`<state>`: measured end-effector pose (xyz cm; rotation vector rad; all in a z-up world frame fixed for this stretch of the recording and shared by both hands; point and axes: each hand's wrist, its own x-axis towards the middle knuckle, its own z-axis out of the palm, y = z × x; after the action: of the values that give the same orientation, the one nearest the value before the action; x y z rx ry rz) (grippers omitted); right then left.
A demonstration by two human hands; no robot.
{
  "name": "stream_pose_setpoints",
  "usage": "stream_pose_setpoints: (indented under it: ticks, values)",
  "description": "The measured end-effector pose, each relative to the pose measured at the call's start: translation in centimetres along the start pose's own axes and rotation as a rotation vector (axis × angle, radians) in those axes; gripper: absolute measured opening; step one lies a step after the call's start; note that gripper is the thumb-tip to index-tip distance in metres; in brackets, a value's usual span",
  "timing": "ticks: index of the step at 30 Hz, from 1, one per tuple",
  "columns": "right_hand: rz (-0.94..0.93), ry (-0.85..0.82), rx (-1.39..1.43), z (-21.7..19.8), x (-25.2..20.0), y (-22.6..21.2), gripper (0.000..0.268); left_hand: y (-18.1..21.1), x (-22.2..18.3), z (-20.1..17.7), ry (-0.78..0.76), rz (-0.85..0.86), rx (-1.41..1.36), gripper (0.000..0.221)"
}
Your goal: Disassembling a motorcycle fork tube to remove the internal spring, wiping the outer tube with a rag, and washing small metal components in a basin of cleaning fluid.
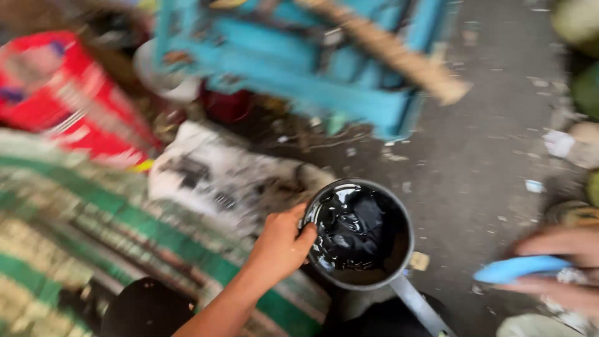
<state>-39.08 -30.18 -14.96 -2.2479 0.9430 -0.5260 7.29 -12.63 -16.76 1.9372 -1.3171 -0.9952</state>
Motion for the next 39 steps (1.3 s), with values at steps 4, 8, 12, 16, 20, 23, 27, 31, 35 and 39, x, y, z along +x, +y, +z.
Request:
stream_pose_setpoints:
  ticks: [4,8,12,16,20,23,27,31,35,39]
  values:
    - [0.194,-0.957,-0.453,16.3,13.6,-23.4,0.031,-7.2,-4.8,-5.6,0.085,0.029,0.080,0.038]
    - [-0.223,-0.912,-0.291,33.5,16.9,-30.5,0.023,-13.3,-8.8,-13.1,0.042,-0.166,-0.019,0.035]
    - [-0.230,-0.912,-0.459,45.8,17.6,-36.5,0.037,-18.4,-14.1,-18.5,0.097,-0.261,-0.007,0.030]
    - [-0.333,-0.791,-0.667,60.4,17.0,-33.1,0.025,-26.4,-15.6,-20.2,0.148,-0.270,-0.042,0.023]
    - [-0.175,-0.862,-0.669,68.1,18.1,-31.9,0.038,-30.9,-17.4,-20.3,0.142,-0.334,-0.133,0.030]
    - [-0.072,-0.911,-0.602,67.1,15.0,-35.2,0.041,-33.7,-19.5,-18.5,0.152,-0.375,-0.169,0.030]
    - [0.045,-0.770,-0.475,63.8,11.2,-38.1,0.040,-35.8,-20.8,-16.4,0.148,-0.449,-0.162,0.029]
    - [0.104,-0.743,-0.522,63.3,9.4,-38.2,0.051,-34.7,-21.8,-16.0,0.139,-0.393,-0.250,0.044]
    - [0.038,-0.888,-0.667,63.5,9.3,-37.7,0.059,-35.0,-20.3,-14.7,0.095,-0.394,-0.178,0.040]
    - [-0.097,-1.009,-0.819,63.8,10.6,-34.5,0.043,-35.2,-18.4,-12.7,0.122,-0.405,-0.177,0.037]
